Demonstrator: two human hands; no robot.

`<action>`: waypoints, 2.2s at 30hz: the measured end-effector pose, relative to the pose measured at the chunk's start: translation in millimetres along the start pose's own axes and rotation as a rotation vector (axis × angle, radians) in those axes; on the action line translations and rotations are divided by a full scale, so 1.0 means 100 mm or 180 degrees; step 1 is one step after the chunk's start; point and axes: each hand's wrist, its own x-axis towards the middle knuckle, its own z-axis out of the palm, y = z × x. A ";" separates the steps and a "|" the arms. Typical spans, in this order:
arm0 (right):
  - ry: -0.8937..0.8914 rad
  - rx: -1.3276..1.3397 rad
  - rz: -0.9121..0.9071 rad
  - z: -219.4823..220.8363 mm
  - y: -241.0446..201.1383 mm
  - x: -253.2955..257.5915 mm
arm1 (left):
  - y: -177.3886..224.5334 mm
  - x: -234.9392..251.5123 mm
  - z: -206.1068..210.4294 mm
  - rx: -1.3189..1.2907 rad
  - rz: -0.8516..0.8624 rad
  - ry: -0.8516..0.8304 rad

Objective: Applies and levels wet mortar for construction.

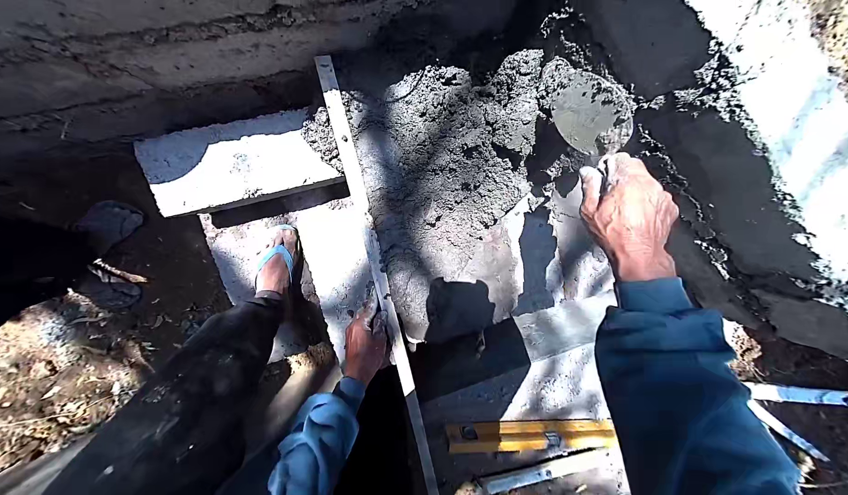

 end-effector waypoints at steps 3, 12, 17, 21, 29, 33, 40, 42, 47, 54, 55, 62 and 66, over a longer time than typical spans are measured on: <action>0.0012 -0.0358 -0.0382 0.19 -0.36 0.32 | -0.04 0.01 0.00 -0.0034 0.0046 -0.0013; -0.0672 -0.0663 -0.0890 0.75 -0.62 -0.64 | 0.00 0.00 0.01 -0.0085 0.0010 -0.0017; -0.0544 0.0067 -0.0472 0.72 -0.41 -1.01 | 0.00 -0.02 0.03 -0.0173 -0.0014 0.0023; -0.1642 0.1570 0.0363 0.74 -0.30 -0.81 | -0.09 -0.08 0.11 -0.0346 0.0025 0.0121; -0.2473 0.1341 0.0120 1.07 -0.41 -1.20 | -0.09 -0.10 0.10 -0.0228 -0.0109 -0.0027; -0.2521 0.0879 -0.0129 1.06 -0.63 -1.46 | -0.06 -0.09 0.08 -0.0217 -0.0142 -0.0086; -0.2972 0.0392 -0.0070 1.17 -0.84 -1.96 | -0.07 -0.08 0.10 -0.0245 -0.0185 -0.0046; -0.2927 0.0188 -0.0124 1.22 -0.85 -2.07 | -0.07 -0.07 0.10 -0.0210 -0.0182 -0.0058; -0.2858 -0.0132 -0.0425 1.13 -0.77 -2.11 | -0.07 -0.26 0.11 -0.0316 -0.0280 0.0173; -0.2266 0.1305 0.0390 1.26 -0.23 -1.74 | 0.12 -0.97 0.64 -0.4348 -0.2686 -0.0593; -0.2297 0.1365 0.0381 1.32 -0.27 -1.73 | 0.14 -0.91 0.69 -0.4750 -0.2843 -0.0461; -0.2887 0.0371 -0.0249 1.38 -0.67 -2.03 | 0.20 -0.67 0.82 -0.5904 -0.2613 0.0185; -0.2962 -0.0212 -0.0488 1.38 -0.68 -2.12 | 0.27 -0.62 0.73 -0.6053 -0.2489 0.0195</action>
